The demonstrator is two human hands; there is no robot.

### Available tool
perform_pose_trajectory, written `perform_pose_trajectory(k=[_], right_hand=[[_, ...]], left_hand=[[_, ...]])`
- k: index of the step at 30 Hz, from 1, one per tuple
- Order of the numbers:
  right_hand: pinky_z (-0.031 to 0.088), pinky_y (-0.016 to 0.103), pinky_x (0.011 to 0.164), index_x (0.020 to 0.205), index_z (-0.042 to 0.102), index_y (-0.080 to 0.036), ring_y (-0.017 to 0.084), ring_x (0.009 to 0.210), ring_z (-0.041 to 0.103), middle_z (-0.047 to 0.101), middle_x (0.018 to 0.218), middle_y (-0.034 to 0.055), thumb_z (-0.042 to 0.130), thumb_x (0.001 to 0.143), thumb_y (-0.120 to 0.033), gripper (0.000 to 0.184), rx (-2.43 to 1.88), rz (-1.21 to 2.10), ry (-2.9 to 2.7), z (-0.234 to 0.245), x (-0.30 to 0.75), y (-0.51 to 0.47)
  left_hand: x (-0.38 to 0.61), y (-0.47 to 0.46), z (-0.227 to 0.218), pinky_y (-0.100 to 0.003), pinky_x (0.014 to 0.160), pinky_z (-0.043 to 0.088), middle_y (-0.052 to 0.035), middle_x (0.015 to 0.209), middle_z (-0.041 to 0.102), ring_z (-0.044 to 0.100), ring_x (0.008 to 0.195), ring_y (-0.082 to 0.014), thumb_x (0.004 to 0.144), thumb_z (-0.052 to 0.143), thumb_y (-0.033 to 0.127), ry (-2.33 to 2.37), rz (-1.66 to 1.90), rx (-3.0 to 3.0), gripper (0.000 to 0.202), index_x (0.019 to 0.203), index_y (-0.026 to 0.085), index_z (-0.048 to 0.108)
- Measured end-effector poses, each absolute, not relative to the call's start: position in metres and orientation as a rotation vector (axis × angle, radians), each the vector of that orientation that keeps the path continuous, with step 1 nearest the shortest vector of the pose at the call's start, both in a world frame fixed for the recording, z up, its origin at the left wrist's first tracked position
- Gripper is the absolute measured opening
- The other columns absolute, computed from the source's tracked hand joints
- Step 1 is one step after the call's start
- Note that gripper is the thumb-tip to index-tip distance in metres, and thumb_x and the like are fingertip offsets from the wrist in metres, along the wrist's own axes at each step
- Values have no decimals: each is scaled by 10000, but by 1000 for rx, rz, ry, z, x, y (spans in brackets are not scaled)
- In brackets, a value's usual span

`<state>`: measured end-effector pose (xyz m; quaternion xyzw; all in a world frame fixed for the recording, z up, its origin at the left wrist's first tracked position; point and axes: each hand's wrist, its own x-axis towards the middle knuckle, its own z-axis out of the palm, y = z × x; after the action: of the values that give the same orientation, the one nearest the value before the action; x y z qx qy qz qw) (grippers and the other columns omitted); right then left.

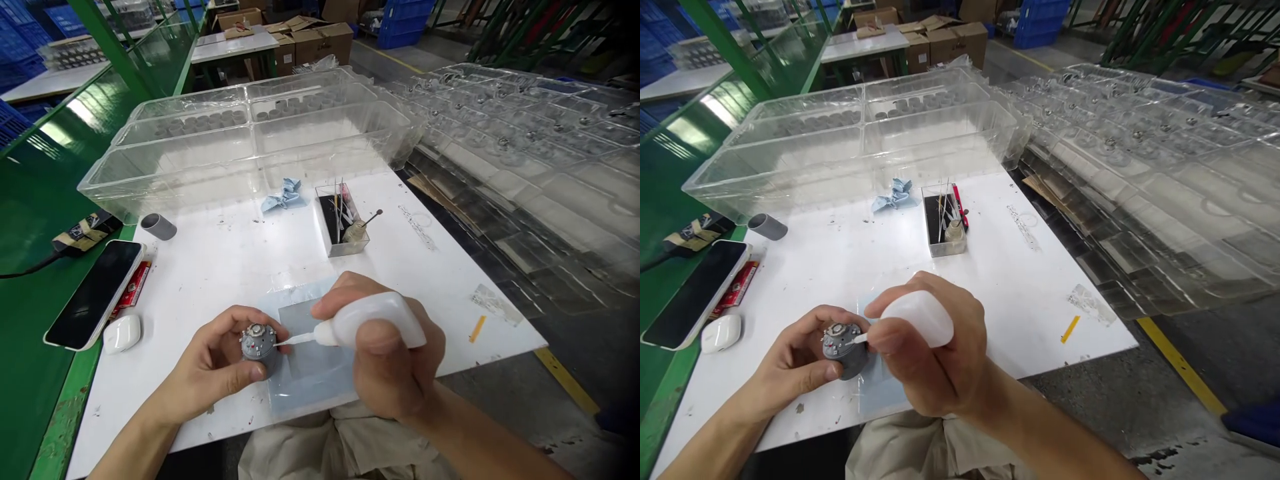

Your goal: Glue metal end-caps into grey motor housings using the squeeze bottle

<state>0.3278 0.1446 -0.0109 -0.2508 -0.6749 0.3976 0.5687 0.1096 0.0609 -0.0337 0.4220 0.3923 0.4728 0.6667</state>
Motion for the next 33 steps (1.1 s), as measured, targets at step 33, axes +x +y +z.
perform_pose_trajectory(k=[33], right_hand=[[471,370,527,870,776,-226,212,598,631,717,671,37,602,999,-335,242,-492,956,-1541,-17,314,142]], left_hand=[[109,60,-28,-226,801,552,-52,1074,795,722,975,-192,908,772,145,887,1028,909,371,1254,267,717]])
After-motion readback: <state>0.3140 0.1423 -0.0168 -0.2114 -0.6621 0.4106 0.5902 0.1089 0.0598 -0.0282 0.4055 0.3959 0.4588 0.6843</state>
